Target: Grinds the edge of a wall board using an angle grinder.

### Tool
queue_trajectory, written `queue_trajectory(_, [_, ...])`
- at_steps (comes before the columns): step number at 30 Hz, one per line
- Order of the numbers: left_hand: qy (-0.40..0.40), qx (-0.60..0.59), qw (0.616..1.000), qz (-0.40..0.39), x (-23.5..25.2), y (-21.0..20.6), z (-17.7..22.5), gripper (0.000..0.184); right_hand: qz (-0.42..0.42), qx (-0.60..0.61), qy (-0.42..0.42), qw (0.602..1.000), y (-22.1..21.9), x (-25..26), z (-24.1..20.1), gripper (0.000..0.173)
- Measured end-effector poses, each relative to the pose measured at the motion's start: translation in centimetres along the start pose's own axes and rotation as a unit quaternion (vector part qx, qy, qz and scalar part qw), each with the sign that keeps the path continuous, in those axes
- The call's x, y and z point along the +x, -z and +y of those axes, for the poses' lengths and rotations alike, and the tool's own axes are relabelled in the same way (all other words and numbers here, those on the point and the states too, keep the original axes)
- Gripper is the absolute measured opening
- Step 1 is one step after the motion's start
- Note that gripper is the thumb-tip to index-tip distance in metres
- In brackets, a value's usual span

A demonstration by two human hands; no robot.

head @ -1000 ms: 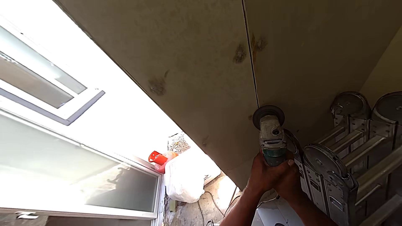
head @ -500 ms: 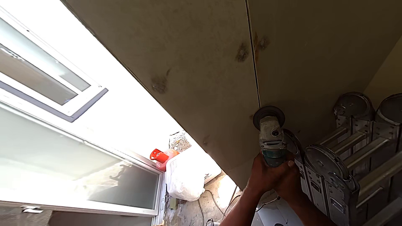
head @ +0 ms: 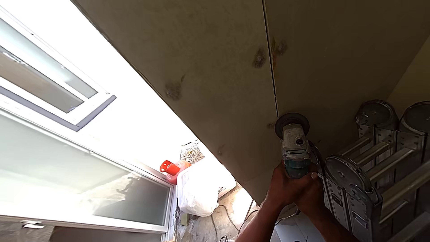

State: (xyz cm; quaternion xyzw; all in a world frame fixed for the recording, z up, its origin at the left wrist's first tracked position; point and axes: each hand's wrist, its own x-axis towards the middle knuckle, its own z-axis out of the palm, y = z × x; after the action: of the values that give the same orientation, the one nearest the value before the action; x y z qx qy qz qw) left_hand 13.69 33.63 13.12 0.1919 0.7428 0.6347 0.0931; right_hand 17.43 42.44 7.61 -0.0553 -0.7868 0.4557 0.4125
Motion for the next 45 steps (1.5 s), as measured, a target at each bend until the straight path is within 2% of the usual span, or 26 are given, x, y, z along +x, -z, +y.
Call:
queue_trajectory(12, [-0.015,-0.014,1.000,0.015,0.13,0.14,-0.44,0.053,-0.026,-0.015,-0.009,1.000,-0.03,0.49,-0.05,0.078])
queue_trajectory(28, [-0.008,-0.013,1.000,0.014,0.11,0.21,0.06,0.051,-0.020,-0.013,-0.010,1.000,-0.02,0.63,-0.35,0.075])
queue_trajectory(33, [-0.014,0.008,1.000,-0.016,0.19,-0.18,0.43,0.051,0.020,0.016,0.008,1.000,0.36,0.49,-0.25,0.078])
queue_trajectory(38, [-0.021,-0.003,1.000,-0.006,0.32,-0.24,0.03,0.055,-0.004,-0.017,-0.002,1.000,0.41,0.56,0.02,0.080])
queue_trajectory(45, [-0.012,-0.016,1.000,0.012,0.40,0.15,-0.44,0.047,-0.013,-0.025,0.007,1.000,0.03,1.01,-0.26,0.073])
